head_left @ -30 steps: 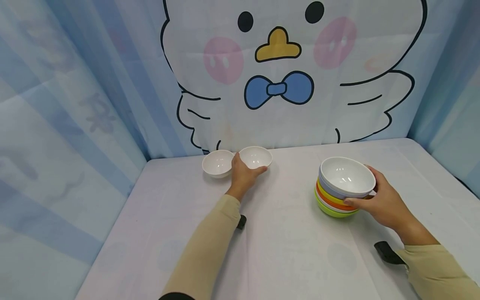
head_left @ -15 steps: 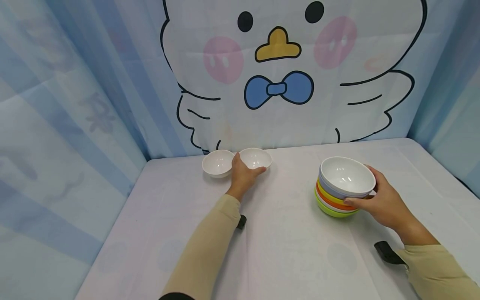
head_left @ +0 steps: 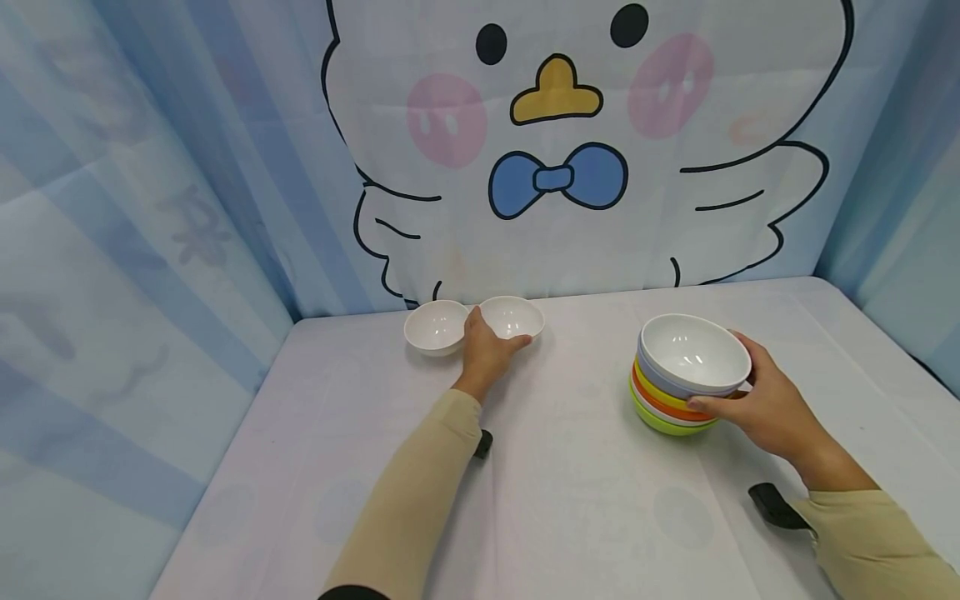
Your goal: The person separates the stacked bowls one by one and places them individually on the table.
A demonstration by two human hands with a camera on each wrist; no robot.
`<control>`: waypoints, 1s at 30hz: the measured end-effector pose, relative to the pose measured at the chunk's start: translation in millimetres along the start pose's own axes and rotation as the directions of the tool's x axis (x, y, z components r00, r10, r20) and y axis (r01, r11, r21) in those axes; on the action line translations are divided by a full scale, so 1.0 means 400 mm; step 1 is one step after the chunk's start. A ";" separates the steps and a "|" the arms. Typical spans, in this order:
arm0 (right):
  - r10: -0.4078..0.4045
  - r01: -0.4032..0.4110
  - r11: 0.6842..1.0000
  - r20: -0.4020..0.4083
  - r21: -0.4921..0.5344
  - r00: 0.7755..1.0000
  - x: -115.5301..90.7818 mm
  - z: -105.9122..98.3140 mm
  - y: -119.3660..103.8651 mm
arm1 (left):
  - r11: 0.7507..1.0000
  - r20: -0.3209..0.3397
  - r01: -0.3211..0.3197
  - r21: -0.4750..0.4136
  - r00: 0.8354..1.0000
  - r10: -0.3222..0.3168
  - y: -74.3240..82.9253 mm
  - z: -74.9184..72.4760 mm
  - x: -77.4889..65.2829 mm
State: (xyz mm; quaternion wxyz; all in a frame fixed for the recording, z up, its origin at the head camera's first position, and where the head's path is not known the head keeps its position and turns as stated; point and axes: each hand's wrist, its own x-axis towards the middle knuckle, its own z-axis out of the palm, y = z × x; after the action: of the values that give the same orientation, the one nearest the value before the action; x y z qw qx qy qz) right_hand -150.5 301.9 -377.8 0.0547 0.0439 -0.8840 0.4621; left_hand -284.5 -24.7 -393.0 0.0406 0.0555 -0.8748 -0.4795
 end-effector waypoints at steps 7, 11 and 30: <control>-0.002 0.002 1.000 -0.004 -0.005 1.000 -0.001 0.001 -0.001 | 0.999 -0.004 0.002 0.050 1.000 -0.002 0.006 0.002 -0.004; 0.006 -0.006 1.000 0.001 -0.004 1.000 -0.001 0.002 -0.001 | 0.998 -0.007 0.016 0.061 1.000 -0.016 0.006 0.002 -0.006; -0.003 0.003 1.000 0.000 -0.016 1.000 0.000 -0.001 -0.001 | 0.987 -0.051 -0.037 0.153 0.998 0.045 0.003 0.006 -0.009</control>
State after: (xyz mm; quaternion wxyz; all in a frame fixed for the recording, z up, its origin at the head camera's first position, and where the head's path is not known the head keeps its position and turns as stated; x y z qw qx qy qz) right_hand -150.2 302.0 -377.1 0.0558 0.0447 -0.8877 0.4548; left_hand -281.4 -21.5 -393.2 0.0699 0.0536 -0.9084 -0.4087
